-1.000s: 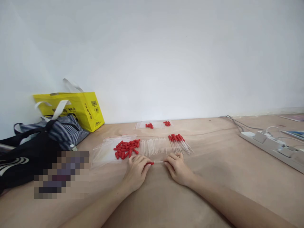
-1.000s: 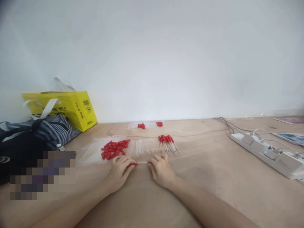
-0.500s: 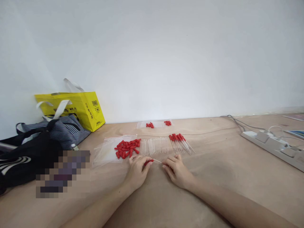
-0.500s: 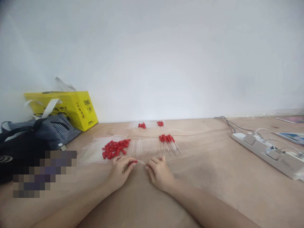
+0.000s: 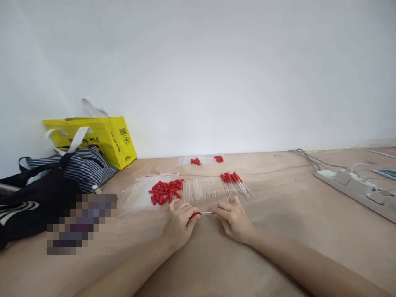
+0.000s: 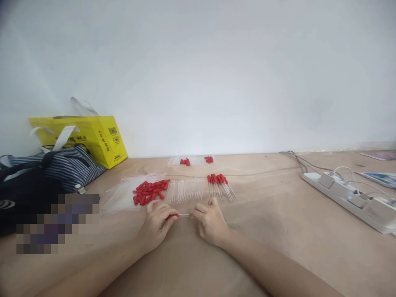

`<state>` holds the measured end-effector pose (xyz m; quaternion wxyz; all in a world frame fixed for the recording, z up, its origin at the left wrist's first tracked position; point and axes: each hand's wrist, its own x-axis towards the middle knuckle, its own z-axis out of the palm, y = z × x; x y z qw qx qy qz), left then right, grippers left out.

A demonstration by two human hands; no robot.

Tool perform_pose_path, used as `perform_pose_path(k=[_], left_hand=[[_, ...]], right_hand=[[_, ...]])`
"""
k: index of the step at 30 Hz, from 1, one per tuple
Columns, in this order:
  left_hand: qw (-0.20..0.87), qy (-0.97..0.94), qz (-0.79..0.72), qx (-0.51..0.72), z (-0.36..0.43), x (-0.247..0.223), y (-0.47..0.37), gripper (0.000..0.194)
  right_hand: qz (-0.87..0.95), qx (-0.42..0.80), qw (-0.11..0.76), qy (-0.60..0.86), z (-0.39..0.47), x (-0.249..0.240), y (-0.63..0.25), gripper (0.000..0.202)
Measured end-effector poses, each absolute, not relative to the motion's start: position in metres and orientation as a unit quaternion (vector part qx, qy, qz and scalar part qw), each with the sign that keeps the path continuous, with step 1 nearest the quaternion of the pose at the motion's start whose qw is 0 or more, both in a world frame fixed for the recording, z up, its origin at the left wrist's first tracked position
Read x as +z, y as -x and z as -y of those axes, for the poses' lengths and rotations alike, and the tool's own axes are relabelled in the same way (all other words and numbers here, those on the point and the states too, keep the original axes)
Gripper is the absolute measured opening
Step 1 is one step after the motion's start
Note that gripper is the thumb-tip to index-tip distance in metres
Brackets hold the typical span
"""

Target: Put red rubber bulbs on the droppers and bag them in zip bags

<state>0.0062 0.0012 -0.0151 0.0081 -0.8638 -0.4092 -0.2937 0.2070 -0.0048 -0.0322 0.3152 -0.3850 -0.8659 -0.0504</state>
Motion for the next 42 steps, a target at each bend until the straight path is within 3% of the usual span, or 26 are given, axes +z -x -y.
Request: perform_pose_path(k=[9,18,27,32,37,42], left_hand=[[-0.005,0.885,0.378,-0.274,-0.002,-0.018,-0.005,0.021],[-0.041,0.842,0.435,-0.317,-0.006,-0.017,-0.006,0.018],[0.0,0.881,0.379,-0.283,0.001,-0.014,-0.005,0.018],[0.021,0.879,0.355,-0.318,0.003,-0.013,-0.009,0.017],[0.031,0.876,0.324,-0.357,0.003,-0.014,-0.012,0.017],[0.028,0.872,0.328,-0.361,0.002,-0.012,-0.012,0.013]], right_hand=[[0.882,-0.096,0.291,0.357,-0.003,-0.027,-0.213,0.027],[0.844,0.0,0.345,0.412,0.016,-0.028,-0.196,0.022],[0.877,-0.161,0.317,0.323,0.006,-0.029,-0.206,0.027],[0.871,-0.203,0.342,0.287,0.005,-0.029,-0.203,0.026],[0.87,-0.168,0.361,0.292,0.006,-0.031,-0.198,0.024],[0.872,-0.044,0.347,0.343,0.006,-0.031,-0.197,0.021]])
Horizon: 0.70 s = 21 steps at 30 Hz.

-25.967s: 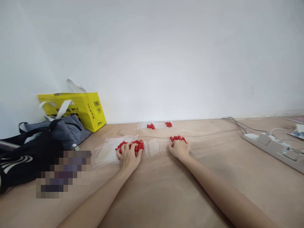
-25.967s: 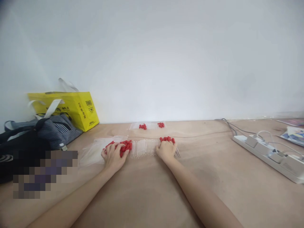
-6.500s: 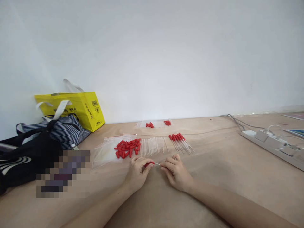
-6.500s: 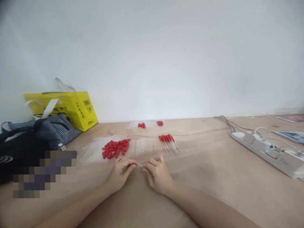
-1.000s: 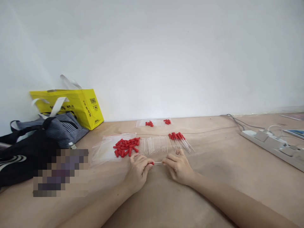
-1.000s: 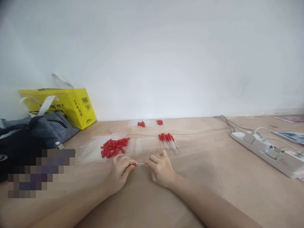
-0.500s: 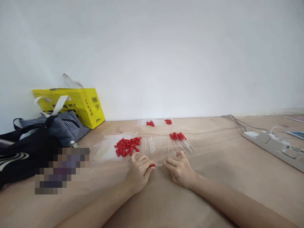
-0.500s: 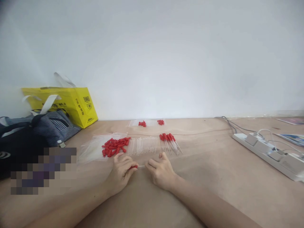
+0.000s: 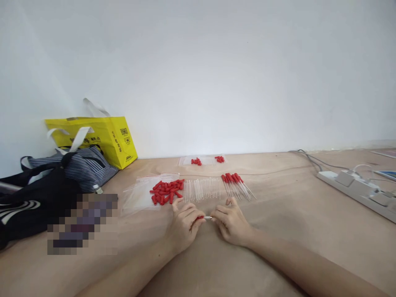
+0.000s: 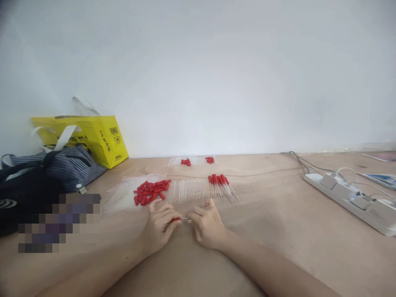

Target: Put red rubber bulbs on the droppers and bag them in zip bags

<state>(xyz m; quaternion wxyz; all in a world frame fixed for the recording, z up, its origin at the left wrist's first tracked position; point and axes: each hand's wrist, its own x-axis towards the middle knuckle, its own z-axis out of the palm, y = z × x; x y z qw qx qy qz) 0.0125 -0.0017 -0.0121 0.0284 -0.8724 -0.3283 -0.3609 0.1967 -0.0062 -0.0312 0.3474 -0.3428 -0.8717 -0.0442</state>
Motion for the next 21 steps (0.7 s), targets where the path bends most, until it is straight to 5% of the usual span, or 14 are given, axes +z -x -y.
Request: perform_pose_path(k=[7,13,17,21], left_hand=[[0.063,0.876,0.297,-0.376,-0.002,-0.011,-0.011,0.008],[0.037,0.886,0.327,-0.326,-0.009,-0.013,-0.006,0.008],[0.041,0.854,0.421,-0.302,-0.017,-0.015,-0.001,0.036],[0.054,0.805,0.503,-0.311,-0.024,-0.018,0.004,0.035]], right_hand=[[0.873,0.088,0.301,0.374,0.004,-0.022,-0.201,0.023],[0.888,0.016,0.246,0.387,0.001,-0.013,-0.206,0.02],[0.816,-0.018,0.261,0.516,-0.013,-0.014,-0.212,0.021],[0.679,-0.045,0.277,0.678,-0.037,-0.016,-0.216,0.023]])
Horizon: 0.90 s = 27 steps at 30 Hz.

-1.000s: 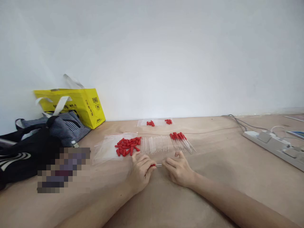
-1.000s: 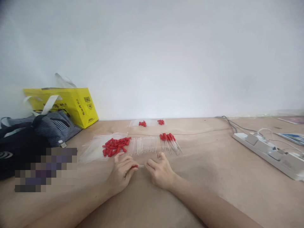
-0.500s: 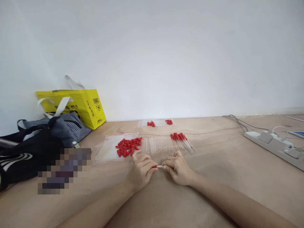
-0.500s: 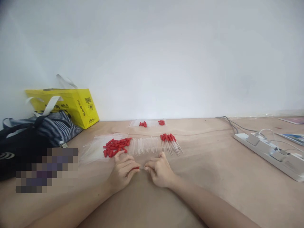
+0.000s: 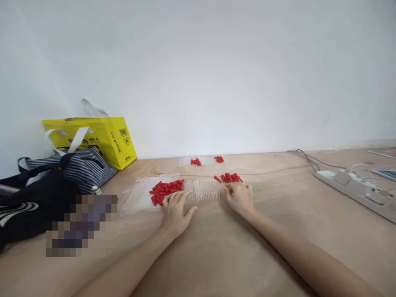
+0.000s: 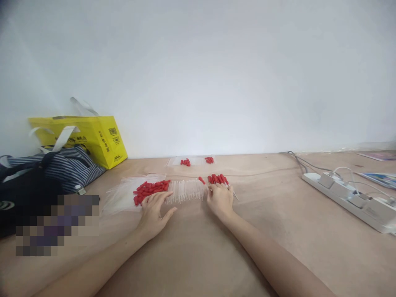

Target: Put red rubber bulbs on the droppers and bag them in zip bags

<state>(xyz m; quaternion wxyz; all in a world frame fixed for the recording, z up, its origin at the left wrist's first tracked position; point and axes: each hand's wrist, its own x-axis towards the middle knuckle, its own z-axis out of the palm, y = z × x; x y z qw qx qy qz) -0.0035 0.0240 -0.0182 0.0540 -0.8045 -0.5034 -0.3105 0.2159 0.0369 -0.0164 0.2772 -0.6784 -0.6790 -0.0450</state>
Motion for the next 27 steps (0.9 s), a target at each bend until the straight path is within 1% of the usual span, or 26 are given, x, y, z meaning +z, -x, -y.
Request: perform_pose_path(k=[5,9,17,27], left_hand=[[0.042,0.806,0.514,-0.29,-0.024,-0.02,0.004,0.033],[0.033,0.811,0.514,-0.276,-0.022,-0.018,0.004,0.028],[0.028,0.821,0.508,-0.261,-0.022,-0.017,0.003,0.018],[0.046,0.821,0.499,-0.274,-0.022,-0.019,0.003,0.013]], right_hand=[[0.627,-0.079,0.231,0.74,-0.059,-0.017,-0.205,0.028],[0.636,-0.091,0.208,0.737,-0.067,-0.019,-0.197,0.024],[0.666,-0.086,0.193,0.716,-0.068,-0.023,-0.198,0.022],[0.638,-0.064,0.197,0.742,-0.072,-0.017,-0.192,0.029]])
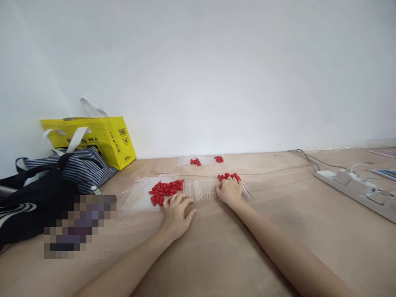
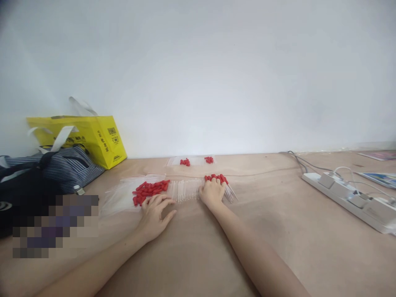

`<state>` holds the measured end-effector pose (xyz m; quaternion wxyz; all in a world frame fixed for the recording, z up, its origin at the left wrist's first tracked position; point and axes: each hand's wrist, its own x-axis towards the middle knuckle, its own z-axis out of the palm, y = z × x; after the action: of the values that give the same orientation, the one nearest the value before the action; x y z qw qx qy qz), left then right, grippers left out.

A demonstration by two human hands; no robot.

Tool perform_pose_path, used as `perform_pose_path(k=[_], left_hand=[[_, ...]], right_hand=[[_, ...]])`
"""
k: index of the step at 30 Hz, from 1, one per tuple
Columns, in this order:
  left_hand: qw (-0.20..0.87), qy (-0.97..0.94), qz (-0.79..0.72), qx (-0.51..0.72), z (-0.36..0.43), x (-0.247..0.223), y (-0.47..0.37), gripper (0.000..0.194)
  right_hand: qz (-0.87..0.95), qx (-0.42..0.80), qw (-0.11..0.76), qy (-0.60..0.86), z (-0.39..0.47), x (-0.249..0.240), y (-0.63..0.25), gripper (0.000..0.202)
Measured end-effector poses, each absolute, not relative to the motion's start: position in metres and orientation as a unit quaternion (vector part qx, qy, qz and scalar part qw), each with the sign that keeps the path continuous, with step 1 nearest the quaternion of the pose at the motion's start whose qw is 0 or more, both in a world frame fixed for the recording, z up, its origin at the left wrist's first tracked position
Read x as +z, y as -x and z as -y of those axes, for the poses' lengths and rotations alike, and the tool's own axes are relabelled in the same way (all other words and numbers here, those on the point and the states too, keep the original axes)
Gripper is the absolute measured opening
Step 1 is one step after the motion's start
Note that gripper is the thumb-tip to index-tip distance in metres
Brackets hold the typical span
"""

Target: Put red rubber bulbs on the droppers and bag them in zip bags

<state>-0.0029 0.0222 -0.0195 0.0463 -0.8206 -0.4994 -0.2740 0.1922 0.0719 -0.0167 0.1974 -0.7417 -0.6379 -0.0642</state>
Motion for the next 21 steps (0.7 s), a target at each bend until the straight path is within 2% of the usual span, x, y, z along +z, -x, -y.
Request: perform_pose_path(k=[9,14,21], left_hand=[[0.131,0.741,0.591,-0.292,-0.039,-0.016,0.022,0.014],[0.152,0.751,0.585,-0.266,-0.052,-0.014,0.037,0.015],[0.152,0.782,0.551,-0.248,-0.058,-0.015,0.04,0.016]], right_hand=[[0.615,-0.052,0.21,0.758,-0.081,-0.017,-0.19,0.024],[0.632,-0.072,0.242,0.733,-0.07,-0.014,-0.191,0.026],[0.772,-0.083,0.325,0.541,-0.025,-0.031,-0.203,0.02]])
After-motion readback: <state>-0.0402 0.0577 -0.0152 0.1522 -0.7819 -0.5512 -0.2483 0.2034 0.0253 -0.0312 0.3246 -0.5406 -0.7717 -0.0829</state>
